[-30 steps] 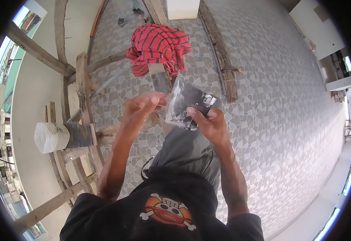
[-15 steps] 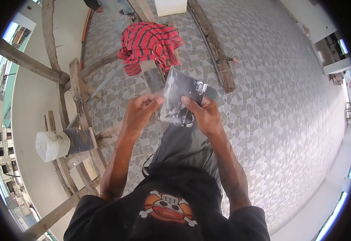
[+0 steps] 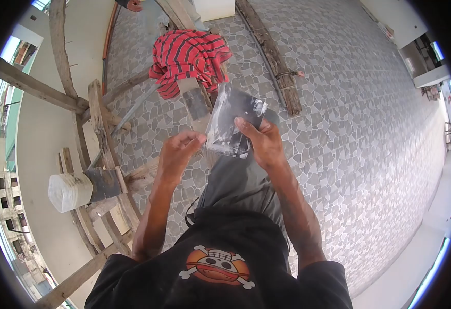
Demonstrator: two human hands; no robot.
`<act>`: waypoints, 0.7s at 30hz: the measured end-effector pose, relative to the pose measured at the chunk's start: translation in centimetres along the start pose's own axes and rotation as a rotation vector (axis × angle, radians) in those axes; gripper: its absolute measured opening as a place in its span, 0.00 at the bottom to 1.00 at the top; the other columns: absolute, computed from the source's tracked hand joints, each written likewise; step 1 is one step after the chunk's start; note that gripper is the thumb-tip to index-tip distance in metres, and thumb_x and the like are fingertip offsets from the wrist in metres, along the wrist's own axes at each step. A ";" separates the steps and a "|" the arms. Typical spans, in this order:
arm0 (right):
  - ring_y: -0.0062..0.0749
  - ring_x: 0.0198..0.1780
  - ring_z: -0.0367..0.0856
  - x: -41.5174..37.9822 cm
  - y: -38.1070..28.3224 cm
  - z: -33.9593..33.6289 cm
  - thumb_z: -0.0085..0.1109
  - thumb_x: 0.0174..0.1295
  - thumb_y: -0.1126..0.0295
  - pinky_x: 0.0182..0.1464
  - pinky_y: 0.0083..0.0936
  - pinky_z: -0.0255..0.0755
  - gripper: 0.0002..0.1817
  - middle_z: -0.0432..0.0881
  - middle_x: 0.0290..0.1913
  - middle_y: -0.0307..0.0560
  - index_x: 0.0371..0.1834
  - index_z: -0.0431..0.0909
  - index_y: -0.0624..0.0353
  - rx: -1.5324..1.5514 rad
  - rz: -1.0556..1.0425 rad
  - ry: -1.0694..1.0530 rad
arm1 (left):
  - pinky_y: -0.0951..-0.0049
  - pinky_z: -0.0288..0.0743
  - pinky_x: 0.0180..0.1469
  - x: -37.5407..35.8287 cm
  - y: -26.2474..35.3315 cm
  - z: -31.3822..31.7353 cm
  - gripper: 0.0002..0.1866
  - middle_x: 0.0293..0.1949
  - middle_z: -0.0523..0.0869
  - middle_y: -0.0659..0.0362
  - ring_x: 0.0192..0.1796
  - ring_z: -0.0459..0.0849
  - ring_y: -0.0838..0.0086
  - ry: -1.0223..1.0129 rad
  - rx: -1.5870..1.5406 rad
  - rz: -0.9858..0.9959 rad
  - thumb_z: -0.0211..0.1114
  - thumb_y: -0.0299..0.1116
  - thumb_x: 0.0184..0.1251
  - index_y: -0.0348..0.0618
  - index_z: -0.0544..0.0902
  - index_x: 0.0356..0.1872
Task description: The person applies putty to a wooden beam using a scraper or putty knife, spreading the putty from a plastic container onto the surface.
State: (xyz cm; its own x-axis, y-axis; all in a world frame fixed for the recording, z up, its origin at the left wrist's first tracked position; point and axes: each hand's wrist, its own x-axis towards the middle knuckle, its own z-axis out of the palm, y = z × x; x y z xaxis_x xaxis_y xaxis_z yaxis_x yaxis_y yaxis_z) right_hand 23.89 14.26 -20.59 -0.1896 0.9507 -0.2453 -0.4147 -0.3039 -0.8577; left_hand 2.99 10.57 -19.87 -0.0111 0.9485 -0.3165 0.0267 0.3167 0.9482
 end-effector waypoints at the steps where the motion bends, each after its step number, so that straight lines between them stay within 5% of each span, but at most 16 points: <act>1: 0.17 0.40 0.81 0.0 0.0 0.0 0.62 0.65 0.70 0.44 0.19 0.73 0.11 0.85 0.40 0.38 0.47 0.83 0.65 0.004 0.000 -0.011 | 0.84 0.55 0.26 -0.1 0.3 0.0 0.12 0.27 0.81 0.70 0.25 0.67 0.91 0.003 0.012 -0.010 0.68 0.39 0.64 0.38 0.84 0.38; 12: 0.18 0.39 0.81 0.0 0.0 -0.2 0.63 0.65 0.70 0.43 0.20 0.74 0.11 0.85 0.39 0.40 0.46 0.83 0.65 -0.011 -0.020 -0.013 | 0.85 0.63 0.32 1.3 0.1 0.6 0.10 0.30 0.83 0.68 0.31 0.73 0.90 -0.044 -0.182 0.030 0.66 0.35 0.66 0.37 0.84 0.37; 21: 0.19 0.40 0.81 0.1 0.1 0.2 0.63 0.64 0.71 0.44 0.20 0.74 0.11 0.85 0.40 0.40 0.46 0.83 0.65 0.022 0.000 -0.010 | 0.84 0.66 0.34 0.2 0.4 -0.3 0.11 0.31 0.83 0.67 0.33 0.75 0.89 -0.019 -0.032 -0.071 0.66 0.35 0.67 0.36 0.84 0.40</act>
State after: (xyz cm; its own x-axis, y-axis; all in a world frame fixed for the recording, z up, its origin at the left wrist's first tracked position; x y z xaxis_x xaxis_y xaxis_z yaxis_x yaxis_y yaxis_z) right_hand 23.67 14.37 -20.60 -0.1981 0.9501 -0.2410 -0.4345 -0.3056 -0.8473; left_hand 2.73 10.92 -19.52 0.0069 0.9237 -0.3830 -0.0056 0.3831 0.9237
